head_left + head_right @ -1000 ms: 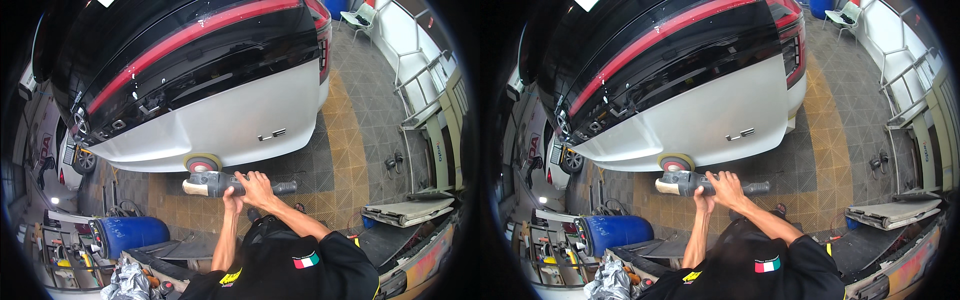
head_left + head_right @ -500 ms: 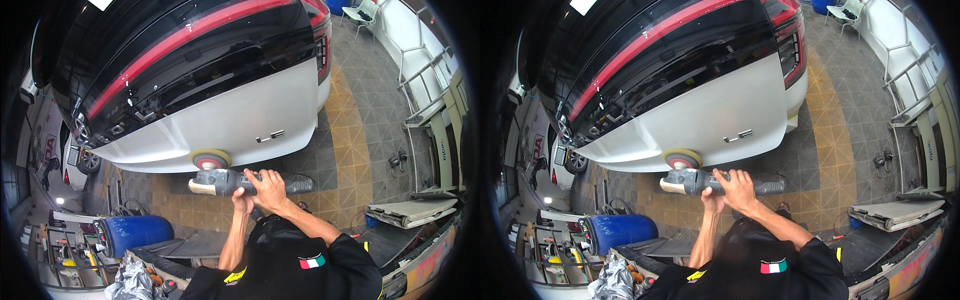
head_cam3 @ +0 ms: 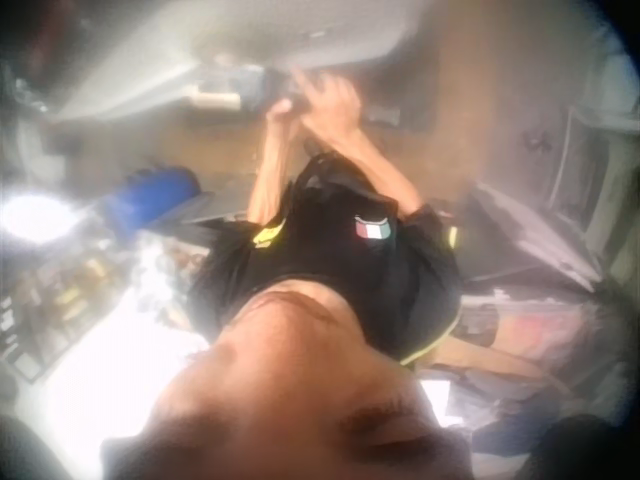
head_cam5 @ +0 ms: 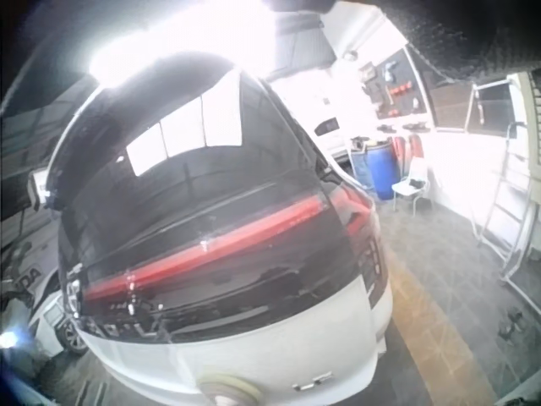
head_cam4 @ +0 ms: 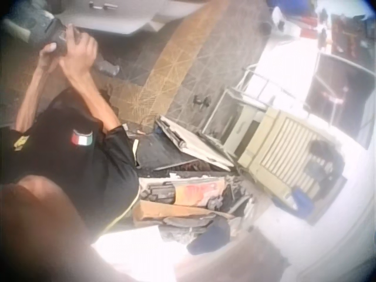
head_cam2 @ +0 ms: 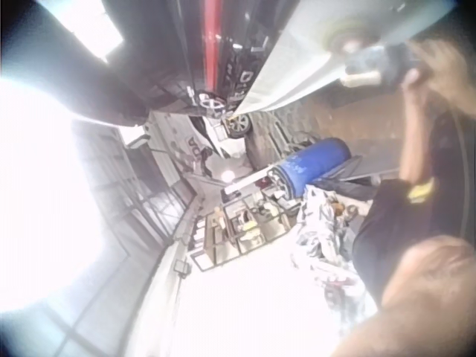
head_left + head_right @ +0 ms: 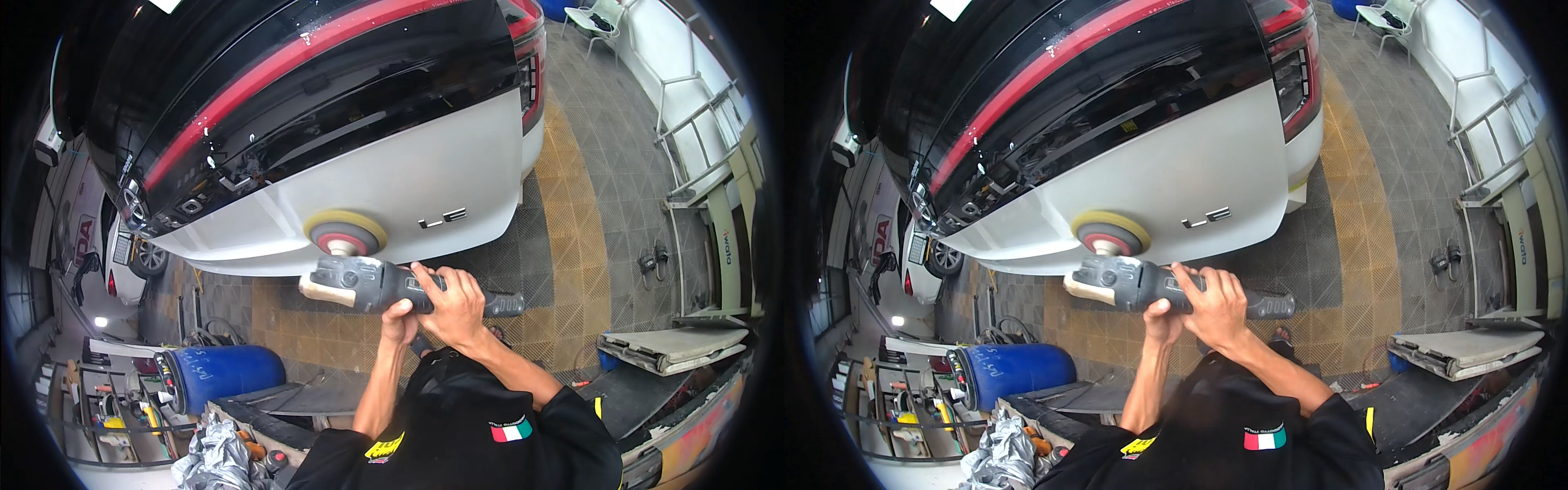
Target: The person uses a handheld electric polisher with a yellow pad to buff the rear bumper of a white Nissan Patrol. They move the tool in circular and sweeping motions across the white painted surface and the black trim area, working around the vehicle's badging and taillights.
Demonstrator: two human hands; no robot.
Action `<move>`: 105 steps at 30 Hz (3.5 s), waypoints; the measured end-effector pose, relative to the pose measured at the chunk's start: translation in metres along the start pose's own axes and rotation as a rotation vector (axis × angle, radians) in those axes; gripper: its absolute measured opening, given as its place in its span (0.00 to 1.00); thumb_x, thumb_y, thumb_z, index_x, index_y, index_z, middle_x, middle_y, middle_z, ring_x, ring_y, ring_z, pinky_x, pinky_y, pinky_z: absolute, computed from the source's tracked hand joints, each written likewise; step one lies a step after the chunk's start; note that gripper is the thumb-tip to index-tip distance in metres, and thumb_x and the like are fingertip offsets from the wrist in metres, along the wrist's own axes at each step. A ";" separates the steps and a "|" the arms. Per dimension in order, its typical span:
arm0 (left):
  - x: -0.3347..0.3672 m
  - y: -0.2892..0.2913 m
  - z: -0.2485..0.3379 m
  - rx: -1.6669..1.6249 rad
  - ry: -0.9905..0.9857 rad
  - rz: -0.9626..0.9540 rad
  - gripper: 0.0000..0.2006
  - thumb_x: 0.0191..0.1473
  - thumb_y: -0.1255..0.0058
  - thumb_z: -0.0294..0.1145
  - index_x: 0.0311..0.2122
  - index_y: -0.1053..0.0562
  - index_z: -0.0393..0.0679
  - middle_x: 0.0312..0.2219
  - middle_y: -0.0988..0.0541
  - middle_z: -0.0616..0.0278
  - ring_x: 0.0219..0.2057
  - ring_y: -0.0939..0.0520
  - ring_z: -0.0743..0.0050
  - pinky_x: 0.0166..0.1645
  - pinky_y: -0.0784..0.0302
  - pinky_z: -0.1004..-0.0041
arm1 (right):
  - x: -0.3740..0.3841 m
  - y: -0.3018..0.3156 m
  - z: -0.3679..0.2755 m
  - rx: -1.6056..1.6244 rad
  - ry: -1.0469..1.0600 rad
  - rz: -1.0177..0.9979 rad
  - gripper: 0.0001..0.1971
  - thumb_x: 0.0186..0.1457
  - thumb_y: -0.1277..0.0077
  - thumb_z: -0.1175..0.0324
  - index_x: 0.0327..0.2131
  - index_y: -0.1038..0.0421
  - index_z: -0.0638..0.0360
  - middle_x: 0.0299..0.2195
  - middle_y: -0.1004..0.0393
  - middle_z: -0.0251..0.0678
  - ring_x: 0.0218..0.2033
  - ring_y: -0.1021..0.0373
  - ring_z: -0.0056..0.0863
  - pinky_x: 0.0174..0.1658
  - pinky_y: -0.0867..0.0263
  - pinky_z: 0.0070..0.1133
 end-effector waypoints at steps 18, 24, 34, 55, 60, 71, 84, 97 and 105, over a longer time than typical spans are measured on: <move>0.003 0.026 -0.028 0.179 0.002 0.199 0.38 0.47 0.32 0.38 0.63 0.32 0.38 0.54 0.24 0.56 0.58 0.23 0.59 0.67 0.30 0.58 | -0.003 -0.034 0.048 0.187 0.061 -0.140 0.45 0.37 0.29 0.57 0.65 0.30 0.44 0.40 0.26 0.41 0.40 0.26 0.42 0.43 0.27 0.39; -0.002 0.029 -0.010 0.720 -0.025 0.355 0.32 0.45 0.25 0.32 0.56 0.25 0.38 0.51 0.20 0.57 0.53 0.19 0.66 0.62 0.25 0.63 | -0.025 -0.080 0.056 0.569 -0.191 -0.031 0.41 0.39 0.29 0.65 0.61 0.32 0.53 0.45 0.24 0.47 0.47 0.24 0.47 0.50 0.26 0.41; 0.011 -0.036 0.047 1.493 -0.231 0.274 0.40 0.36 0.20 0.38 0.56 0.25 0.38 0.47 0.15 0.51 0.49 0.13 0.58 0.57 0.20 0.63 | -0.029 -0.156 0.022 1.286 -0.475 0.042 0.36 0.52 0.30 0.64 0.61 0.36 0.65 0.52 0.21 0.52 0.56 0.23 0.40 0.56 0.27 0.33; 0.038 -0.121 0.002 1.407 -0.027 0.170 0.30 0.37 0.21 0.40 0.44 0.18 0.32 0.38 0.11 0.52 0.40 0.10 0.66 0.50 0.16 0.65 | -0.021 -0.031 0.084 0.969 -0.667 0.066 0.33 0.43 0.28 0.62 0.51 0.32 0.67 0.48 0.23 0.59 0.52 0.24 0.56 0.54 0.27 0.39; 0.039 -0.139 -0.006 1.385 -0.034 0.167 0.27 0.39 0.21 0.39 0.43 0.18 0.33 0.37 0.12 0.53 0.39 0.11 0.68 0.48 0.16 0.66 | -0.042 -0.022 0.112 1.020 -0.418 0.140 0.45 0.40 0.23 0.60 0.59 0.36 0.67 0.48 0.21 0.55 0.53 0.23 0.50 0.54 0.27 0.37; 0.036 -0.152 -0.006 1.167 -0.171 0.209 0.23 0.42 0.20 0.35 0.41 0.19 0.33 0.35 0.14 0.59 0.36 0.14 0.72 0.46 0.16 0.68 | -0.105 -0.080 0.136 1.068 -0.492 -0.077 0.57 0.53 0.53 0.17 0.57 0.32 0.73 0.44 0.20 0.54 0.47 0.21 0.45 0.50 0.27 0.35; 0.040 -0.133 -0.033 1.183 -0.161 0.193 0.25 0.43 0.21 0.37 0.43 0.19 0.32 0.36 0.14 0.57 0.38 0.14 0.71 0.48 0.17 0.67 | -0.116 -0.075 0.159 1.010 -0.479 -0.024 0.56 0.53 0.53 0.18 0.58 0.32 0.71 0.47 0.21 0.56 0.49 0.21 0.49 0.51 0.27 0.37; 0.057 -0.143 -0.054 1.284 -0.039 0.106 0.33 0.41 0.21 0.43 0.50 0.21 0.35 0.41 0.12 0.52 0.43 0.11 0.65 0.51 0.16 0.65 | -0.096 -0.077 0.167 1.008 -0.672 -0.048 0.27 0.46 0.25 0.62 0.45 0.23 0.68 0.35 0.14 0.41 0.40 0.18 0.27 0.43 0.24 0.28; 0.063 -0.136 -0.098 1.431 -0.026 0.034 0.38 0.38 0.22 0.46 0.52 0.25 0.34 0.45 0.16 0.46 0.48 0.14 0.49 0.56 0.20 0.58 | -0.139 -0.100 0.170 1.096 -0.763 0.071 0.29 0.51 0.32 0.64 0.55 0.28 0.67 0.51 0.19 0.45 0.52 0.23 0.31 0.55 0.29 0.30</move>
Point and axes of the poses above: each hand's wrist, its own x-axis towards the middle knuckle, its own y-axis out of the back of the hand, z = x × y, the point moved 5 cm from there along x, towards the middle knuckle
